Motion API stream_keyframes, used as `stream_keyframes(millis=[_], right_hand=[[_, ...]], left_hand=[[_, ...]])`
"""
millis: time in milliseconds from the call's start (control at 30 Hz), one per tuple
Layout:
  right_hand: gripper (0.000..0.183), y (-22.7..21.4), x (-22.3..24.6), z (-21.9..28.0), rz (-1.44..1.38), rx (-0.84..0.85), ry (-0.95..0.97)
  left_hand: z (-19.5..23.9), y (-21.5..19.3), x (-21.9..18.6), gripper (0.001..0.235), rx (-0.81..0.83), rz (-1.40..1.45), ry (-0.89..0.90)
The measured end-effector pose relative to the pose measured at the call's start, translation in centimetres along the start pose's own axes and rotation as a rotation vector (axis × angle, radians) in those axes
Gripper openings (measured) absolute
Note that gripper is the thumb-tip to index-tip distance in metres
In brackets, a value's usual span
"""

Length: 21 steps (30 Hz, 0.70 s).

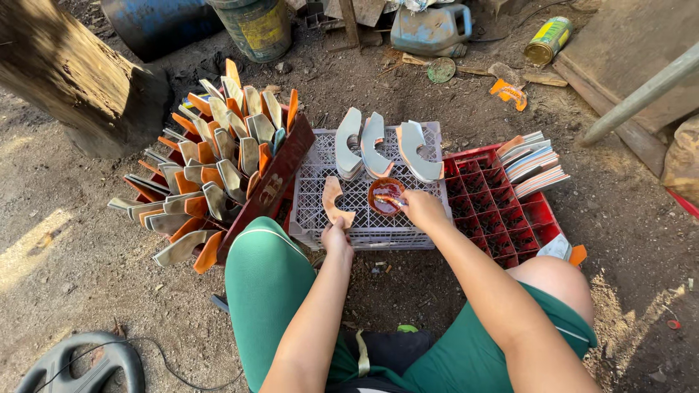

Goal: The person sits on the ground and paints curved shoe parts with a brush using reddish-brown paint. They pick up each part, apply paint to the edges and surfaces, then place the painted parts into a red crate.

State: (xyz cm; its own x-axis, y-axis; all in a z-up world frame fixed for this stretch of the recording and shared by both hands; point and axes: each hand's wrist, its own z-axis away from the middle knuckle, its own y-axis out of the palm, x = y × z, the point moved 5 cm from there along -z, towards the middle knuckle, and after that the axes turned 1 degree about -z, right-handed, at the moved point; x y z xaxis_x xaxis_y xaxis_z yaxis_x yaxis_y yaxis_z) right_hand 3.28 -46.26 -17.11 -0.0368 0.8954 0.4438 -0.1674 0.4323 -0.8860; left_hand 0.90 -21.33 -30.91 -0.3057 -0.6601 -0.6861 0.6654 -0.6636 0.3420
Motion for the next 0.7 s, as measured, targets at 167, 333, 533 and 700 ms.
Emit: stream_keyframes(millis=[167,333,533,700], right_hand=[[0.021,-0.2,0.2,0.6,0.032,-0.053,-0.047],[0.017,-1.9,2.1,2.2,0.279,-0.209,-0.222],[0.017,-7.6,4.2,4.6,0.234,-0.325,-0.23],[0.024,-10.2,4.1,7.4,-0.022,-0.391,-0.081]], left_hand=[[0.2,0.0,0.6,0.01,0.043,-0.041,-0.051],[3.7,-0.1,-0.4,0.03,0.068,-0.089,0.087],[11.8,3.4,-7.4,0.043,0.29,-0.22,0.09],[13.2,9.4,-13.6,0.041,0.573,-0.366,0.191]])
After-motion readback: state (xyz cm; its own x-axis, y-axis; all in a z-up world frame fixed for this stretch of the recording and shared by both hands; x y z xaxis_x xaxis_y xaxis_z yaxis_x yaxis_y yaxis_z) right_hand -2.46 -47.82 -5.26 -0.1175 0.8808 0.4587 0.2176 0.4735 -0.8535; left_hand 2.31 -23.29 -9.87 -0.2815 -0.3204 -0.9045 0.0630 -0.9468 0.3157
